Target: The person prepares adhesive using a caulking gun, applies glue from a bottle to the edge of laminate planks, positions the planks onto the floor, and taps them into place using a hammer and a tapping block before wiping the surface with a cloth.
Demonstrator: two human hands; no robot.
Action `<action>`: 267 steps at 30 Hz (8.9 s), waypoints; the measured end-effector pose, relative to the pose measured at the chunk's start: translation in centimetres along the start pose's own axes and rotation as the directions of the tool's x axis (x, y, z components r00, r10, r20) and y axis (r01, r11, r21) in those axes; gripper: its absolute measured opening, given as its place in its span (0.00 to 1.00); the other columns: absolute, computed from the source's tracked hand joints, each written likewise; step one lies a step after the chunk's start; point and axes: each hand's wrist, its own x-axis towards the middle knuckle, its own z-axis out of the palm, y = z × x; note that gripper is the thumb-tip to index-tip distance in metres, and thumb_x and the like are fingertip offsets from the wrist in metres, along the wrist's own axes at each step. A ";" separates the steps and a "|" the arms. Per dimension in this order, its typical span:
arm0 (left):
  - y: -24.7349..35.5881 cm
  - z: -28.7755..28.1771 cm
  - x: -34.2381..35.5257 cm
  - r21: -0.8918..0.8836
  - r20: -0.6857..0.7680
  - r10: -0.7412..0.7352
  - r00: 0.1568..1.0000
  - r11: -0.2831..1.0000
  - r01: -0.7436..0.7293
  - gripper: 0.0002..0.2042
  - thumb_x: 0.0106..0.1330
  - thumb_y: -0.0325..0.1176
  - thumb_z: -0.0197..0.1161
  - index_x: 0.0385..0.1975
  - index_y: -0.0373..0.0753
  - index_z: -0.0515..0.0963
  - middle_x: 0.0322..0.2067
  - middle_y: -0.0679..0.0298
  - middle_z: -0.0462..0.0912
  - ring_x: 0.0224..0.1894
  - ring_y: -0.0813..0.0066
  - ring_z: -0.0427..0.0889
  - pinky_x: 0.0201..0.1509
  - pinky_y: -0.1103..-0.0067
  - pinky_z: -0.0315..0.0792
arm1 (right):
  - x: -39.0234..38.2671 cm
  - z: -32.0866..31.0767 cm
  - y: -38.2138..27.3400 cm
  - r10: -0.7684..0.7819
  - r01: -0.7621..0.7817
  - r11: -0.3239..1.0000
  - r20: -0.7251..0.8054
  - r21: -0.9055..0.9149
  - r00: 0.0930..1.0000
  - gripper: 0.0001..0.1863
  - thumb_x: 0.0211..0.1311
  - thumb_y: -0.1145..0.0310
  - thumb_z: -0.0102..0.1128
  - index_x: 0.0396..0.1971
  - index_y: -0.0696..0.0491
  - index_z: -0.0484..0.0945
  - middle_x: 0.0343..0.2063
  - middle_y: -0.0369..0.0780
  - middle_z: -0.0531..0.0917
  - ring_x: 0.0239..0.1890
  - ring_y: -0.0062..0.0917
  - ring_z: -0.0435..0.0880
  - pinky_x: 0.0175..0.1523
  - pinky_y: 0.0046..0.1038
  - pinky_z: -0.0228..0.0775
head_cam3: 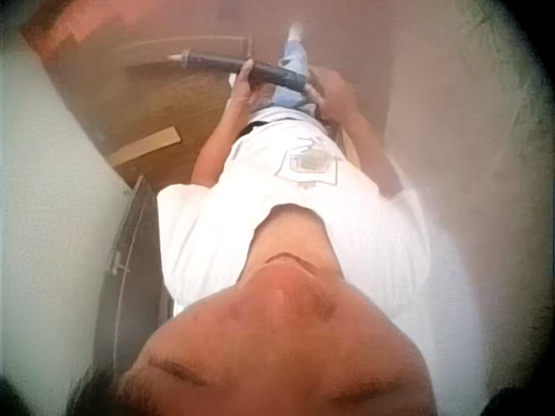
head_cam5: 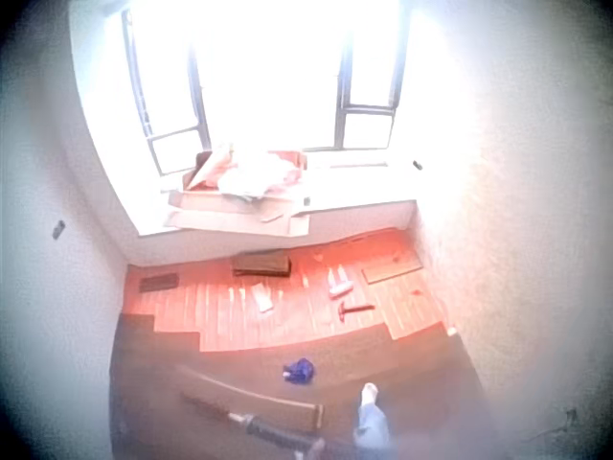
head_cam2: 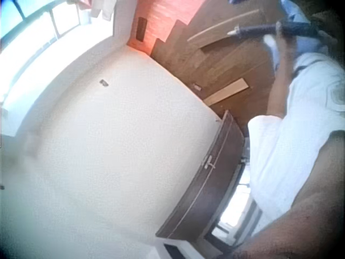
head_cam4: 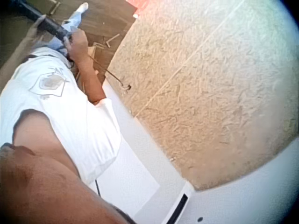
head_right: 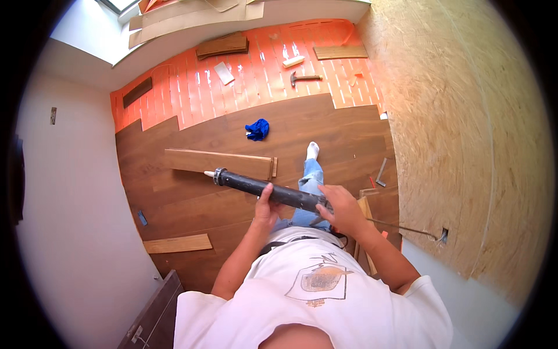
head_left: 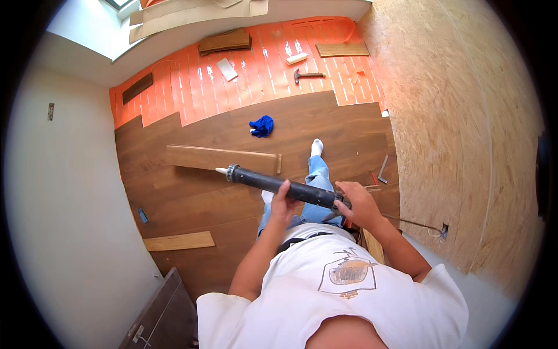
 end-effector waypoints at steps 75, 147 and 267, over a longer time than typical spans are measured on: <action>11.8 -6.2 101.6 -0.216 0.335 0.383 0.861 0.921 -0.325 0.19 0.70 0.50 0.65 0.48 0.40 0.77 0.44 0.60 0.85 0.51 0.66 0.84 0.62 0.64 0.79 | 53.6 28.3 70.8 0.275 -0.388 0.599 0.276 0.700 0.921 0.23 0.73 0.49 0.56 0.37 0.58 0.73 0.23 0.43 0.79 0.24 0.26 0.82 0.28 0.26 0.78; 5.9 -8.0 92.7 -0.333 0.125 0.078 0.989 0.942 -0.033 0.20 0.69 0.45 0.63 0.53 0.39 0.74 0.49 0.61 0.82 0.53 0.68 0.82 0.61 0.67 0.78 | 54.5 23.2 67.7 0.282 -0.563 0.306 0.492 0.767 0.824 0.57 0.55 0.14 0.39 0.55 0.58 0.76 0.42 0.51 0.83 0.45 0.44 0.84 0.49 0.46 0.76; 16.4 -4.1 99.2 0.384 0.332 0.207 0.920 0.861 -0.333 0.24 0.78 0.41 0.56 0.63 0.28 0.68 0.53 0.48 0.83 0.51 0.62 0.84 0.59 0.70 0.78 | 67.0 23.7 85.6 0.316 -0.250 0.129 0.199 0.960 0.928 0.30 0.59 0.78 0.48 0.65 0.67 0.65 0.47 0.58 0.83 0.53 0.45 0.86 0.21 0.11 0.76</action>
